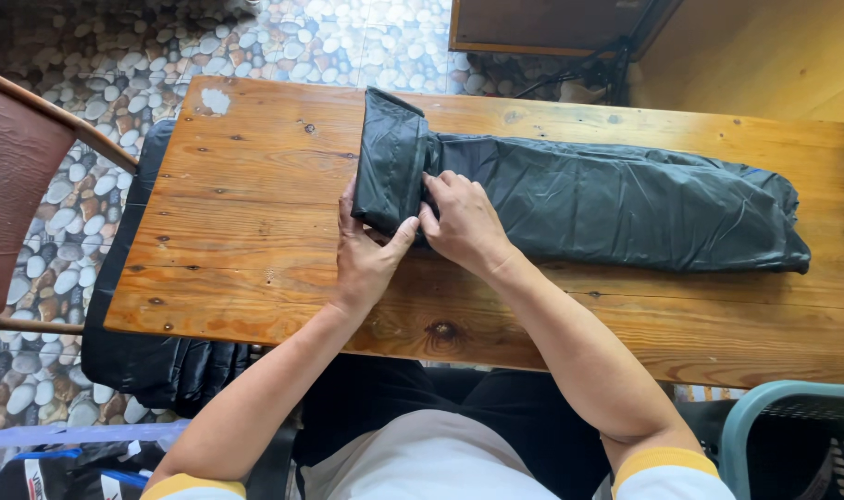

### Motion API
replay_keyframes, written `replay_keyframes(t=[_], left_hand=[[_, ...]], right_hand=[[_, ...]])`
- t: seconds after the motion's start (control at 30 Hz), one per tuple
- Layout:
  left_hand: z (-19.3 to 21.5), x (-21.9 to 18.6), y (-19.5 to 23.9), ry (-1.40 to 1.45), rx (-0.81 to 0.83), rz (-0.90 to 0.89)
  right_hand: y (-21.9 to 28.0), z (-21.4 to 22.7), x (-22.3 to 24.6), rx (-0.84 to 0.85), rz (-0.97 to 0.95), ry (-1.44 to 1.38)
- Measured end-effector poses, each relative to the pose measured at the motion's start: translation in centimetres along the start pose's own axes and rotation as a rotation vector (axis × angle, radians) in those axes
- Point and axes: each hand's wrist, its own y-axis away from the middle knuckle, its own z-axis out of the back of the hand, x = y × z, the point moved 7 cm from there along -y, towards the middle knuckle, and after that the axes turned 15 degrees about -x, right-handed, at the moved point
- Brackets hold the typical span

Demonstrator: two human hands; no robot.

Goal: The person zips a small black pouch, dusts it with a feather duster, and places it into a green basket. They then retrieve a long black fabric item, unfold it on the table, dust it thoroughly with the duster, and fold it into a compact rectangular shape.

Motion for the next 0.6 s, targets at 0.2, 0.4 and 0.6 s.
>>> replay_keyframes(t=[0.2,0.4,0.6], left_hand=[[-0.4,3.2,-2.3,-0.253,-0.032,-0.011],[0.1,2.2,-2.2,-0.309,-0.075,0.024],[-0.1,0.2,-0.2,-0.306,-0.065,-0.092]], right_hand=[[-0.6,0.7,-0.2,0.033,-0.052,-0.063],[-1.5,4.1,0.9,-0.098,-0.05,0.215],[-0.3,1.8,-0.3,0.161,-0.181,0.299]])
